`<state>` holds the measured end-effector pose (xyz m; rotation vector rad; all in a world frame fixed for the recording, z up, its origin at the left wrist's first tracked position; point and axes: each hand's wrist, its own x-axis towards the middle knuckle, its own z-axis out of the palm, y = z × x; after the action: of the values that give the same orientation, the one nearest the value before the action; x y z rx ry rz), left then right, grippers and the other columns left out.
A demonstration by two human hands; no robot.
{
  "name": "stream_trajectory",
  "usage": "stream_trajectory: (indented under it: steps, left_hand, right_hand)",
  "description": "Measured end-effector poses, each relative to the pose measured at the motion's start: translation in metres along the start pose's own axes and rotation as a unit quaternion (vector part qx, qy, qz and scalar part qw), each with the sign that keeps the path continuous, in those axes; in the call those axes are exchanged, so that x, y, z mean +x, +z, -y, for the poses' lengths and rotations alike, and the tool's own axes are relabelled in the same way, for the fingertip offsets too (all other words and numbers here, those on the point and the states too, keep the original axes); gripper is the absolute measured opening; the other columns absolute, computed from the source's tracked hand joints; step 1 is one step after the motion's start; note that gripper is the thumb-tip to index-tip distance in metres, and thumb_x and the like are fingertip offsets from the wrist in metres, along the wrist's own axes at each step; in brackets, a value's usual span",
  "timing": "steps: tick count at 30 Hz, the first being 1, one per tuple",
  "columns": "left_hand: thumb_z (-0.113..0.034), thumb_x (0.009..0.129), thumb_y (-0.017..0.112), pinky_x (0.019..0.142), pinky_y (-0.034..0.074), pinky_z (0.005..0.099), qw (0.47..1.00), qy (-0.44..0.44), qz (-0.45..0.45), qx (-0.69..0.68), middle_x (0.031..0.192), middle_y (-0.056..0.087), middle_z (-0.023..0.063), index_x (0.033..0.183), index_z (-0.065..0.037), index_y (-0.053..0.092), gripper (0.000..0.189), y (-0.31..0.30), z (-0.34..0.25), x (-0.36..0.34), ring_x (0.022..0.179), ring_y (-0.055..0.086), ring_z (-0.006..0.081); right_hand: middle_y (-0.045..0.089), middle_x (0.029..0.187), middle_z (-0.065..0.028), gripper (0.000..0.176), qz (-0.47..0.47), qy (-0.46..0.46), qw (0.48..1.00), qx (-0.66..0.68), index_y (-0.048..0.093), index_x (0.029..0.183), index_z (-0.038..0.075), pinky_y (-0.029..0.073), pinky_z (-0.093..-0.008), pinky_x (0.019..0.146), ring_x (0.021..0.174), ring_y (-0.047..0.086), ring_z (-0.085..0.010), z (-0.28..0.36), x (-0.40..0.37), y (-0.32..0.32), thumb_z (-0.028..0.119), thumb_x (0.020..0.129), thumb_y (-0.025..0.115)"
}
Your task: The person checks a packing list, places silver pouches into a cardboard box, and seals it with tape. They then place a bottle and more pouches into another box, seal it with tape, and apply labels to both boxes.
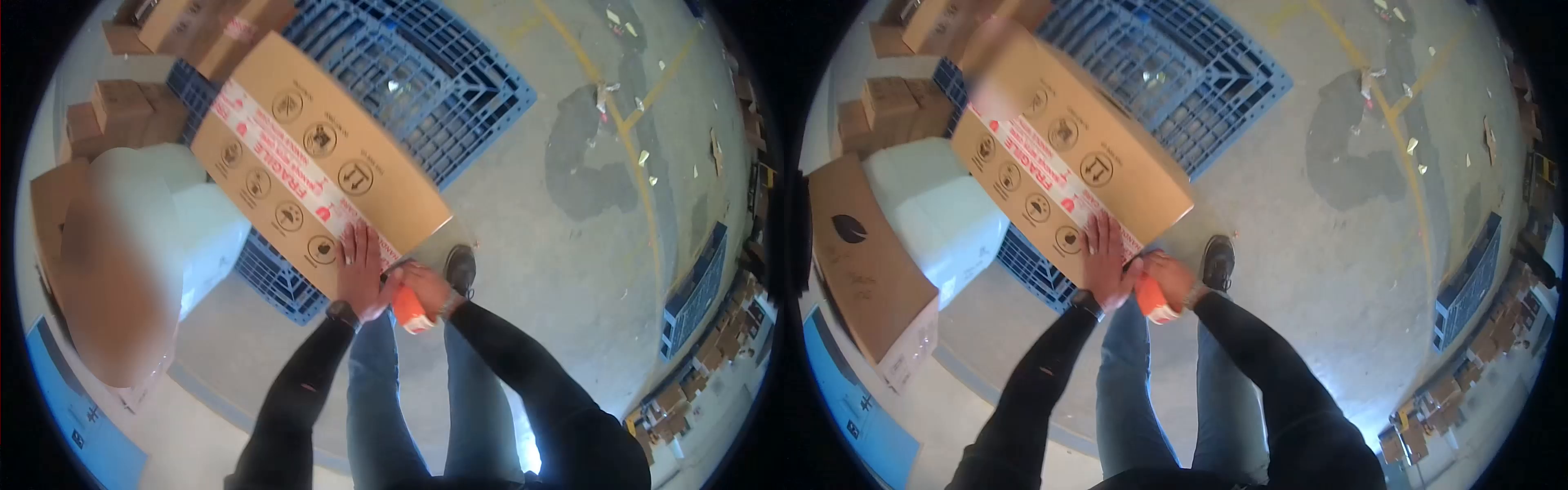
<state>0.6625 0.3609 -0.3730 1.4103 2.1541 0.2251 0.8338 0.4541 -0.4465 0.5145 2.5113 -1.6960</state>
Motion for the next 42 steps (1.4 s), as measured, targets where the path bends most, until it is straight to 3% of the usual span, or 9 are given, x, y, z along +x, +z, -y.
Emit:
stream_trajectory:
  steps: [5, 9, 12, 19, 29, 32, 33, 37, 42]
  left_hand:
    - [-0.060, 0.095, 0.050, 0.123, 0.011, 0.0552, 0.992, 0.001, 0.122, -0.003, 0.163, 0.018, 0.0299, 0.156, 0.007, 0.022, 0.094, -0.050, -0.014, -0.010, 0.152, 0.013, 0.0470]
    - [-0.070, 0.088, 0.056, 0.118, 0.030, 0.0504, 0.985, 0.012, 0.165, -0.039, 0.154, 0.040, 0.0266, 0.156, -0.008, 0.032, 0.095, -0.064, 0.002, -0.067, 0.145, 0.038, 0.0382]
    - [-0.073, 0.088, 0.056, 0.114, 0.039, 0.0421, 0.912, -0.213, 0.314, -0.157, 0.148, 0.048, 0.0270, 0.153, -0.004, 0.039, 0.096, -0.074, -0.010, -0.117, 0.138, 0.048, 0.0407]
    - [-0.064, 0.090, 0.062, 0.106, 0.047, 0.0405, 0.859, -0.343, 0.184, -0.332, 0.134, 0.064, 0.0195, 0.143, -0.004, 0.051, 0.080, -0.127, -0.032, -0.150, 0.126, 0.061, 0.0329]
    - [-0.052, 0.090, 0.069, 0.108, 0.045, 0.0450, 0.824, -0.396, -0.181, -0.362, 0.133, 0.059, 0.0304, 0.142, 0.003, 0.049, 0.078, -0.315, 0.097, 0.117, 0.129, 0.055, 0.0421]
    - [-0.044, 0.091, 0.073, 0.111, 0.042, 0.0426, 0.743, -0.435, -0.360, -0.360, 0.146, 0.050, 0.0280, 0.149, 0.005, 0.039, 0.083, -0.365, 0.221, 0.209, 0.136, 0.050, 0.0367]
    - [-0.043, 0.090, 0.074, 0.110, 0.043, 0.0417, 0.718, -0.436, -0.413, -0.352, 0.143, 0.052, 0.0282, 0.149, 0.006, 0.039, 0.084, -0.422, 0.238, 0.236, 0.134, 0.052, 0.0343]
    - [-0.040, 0.093, 0.066, 0.091, 0.053, 0.0469, 0.765, -0.499, -0.348, -0.211, 0.111, 0.067, 0.0306, 0.120, 0.006, 0.060, 0.054, -0.499, 0.337, 0.310, 0.104, 0.067, 0.0413]
    - [-0.037, 0.099, 0.051, 0.075, 0.055, 0.0568, 0.821, -0.506, -0.249, -0.088, 0.083, 0.069, 0.0278, 0.085, 0.000, 0.066, 0.042, -0.502, 0.321, 0.316, 0.081, 0.067, 0.0490]
  right_hand:
    - [0.070, 0.103, -0.0171, 0.032, 0.151, 0.125, 0.975, -0.109, 0.070, 0.103, 0.011, 0.051, -0.0434, 0.094, 0.103, 0.065, -0.0375, 0.011, 0.000, -0.021, 0.014, 0.072, 0.070]
    - [0.072, 0.101, -0.0134, 0.027, 0.014, 0.069, 0.994, 0.079, 0.070, 0.105, 0.006, 0.053, -0.0379, 0.088, 0.096, 0.068, -0.0280, 0.030, -0.091, -0.134, 0.017, 0.081, 0.070]
    - [0.074, 0.094, -0.0122, 0.023, -0.041, 0.246, 0.965, 0.081, 0.071, 0.101, 0.003, 0.056, -0.0339, 0.080, 0.087, 0.071, -0.0220, 0.030, -0.157, -0.246, 0.016, 0.082, 0.074]
    - [0.075, 0.100, -0.0156, 0.035, -0.016, 0.299, 0.931, -0.207, 0.075, 0.101, 0.006, 0.058, -0.0368, 0.086, 0.095, 0.073, -0.0312, 0.034, -0.184, -0.473, 0.026, 0.074, 0.083]
    - [0.071, 0.091, -0.0108, 0.054, 0.153, 0.158, 0.956, -0.192, 0.063, 0.131, 0.008, 0.057, -0.0371, 0.082, 0.087, 0.070, -0.0239, 0.222, 0.269, -0.573, 0.018, 0.080, 0.077]
    - [0.067, 0.118, -0.0195, 0.062, 0.133, -0.118, 0.961, -0.211, 0.061, 0.133, 0.007, 0.053, -0.0403, 0.093, 0.109, 0.064, -0.0364, 0.242, 0.438, -0.532, 0.021, 0.076, 0.080]
    - [0.048, 0.141, -0.0277, 0.066, 0.165, -0.020, 0.977, -0.131, 0.060, 0.137, 0.015, 0.042, -0.0424, 0.110, 0.130, 0.050, -0.0411, 0.289, 0.491, -0.514, 0.016, 0.075, 0.082]
    - [0.017, 0.163, -0.0270, 0.065, 0.079, -0.049, 0.985, -0.147, 0.053, 0.144, 0.014, 0.045, -0.0407, 0.109, 0.134, 0.047, -0.0485, 0.289, 0.634, -0.399, 0.003, 0.081, 0.067]
    - [0.027, 0.161, -0.0228, 0.067, -0.043, -0.021, 0.993, -0.106, 0.047, 0.146, 0.003, 0.040, -0.0398, 0.114, 0.140, 0.043, -0.0424, 0.283, 0.676, -0.353, 0.009, 0.084, 0.071]
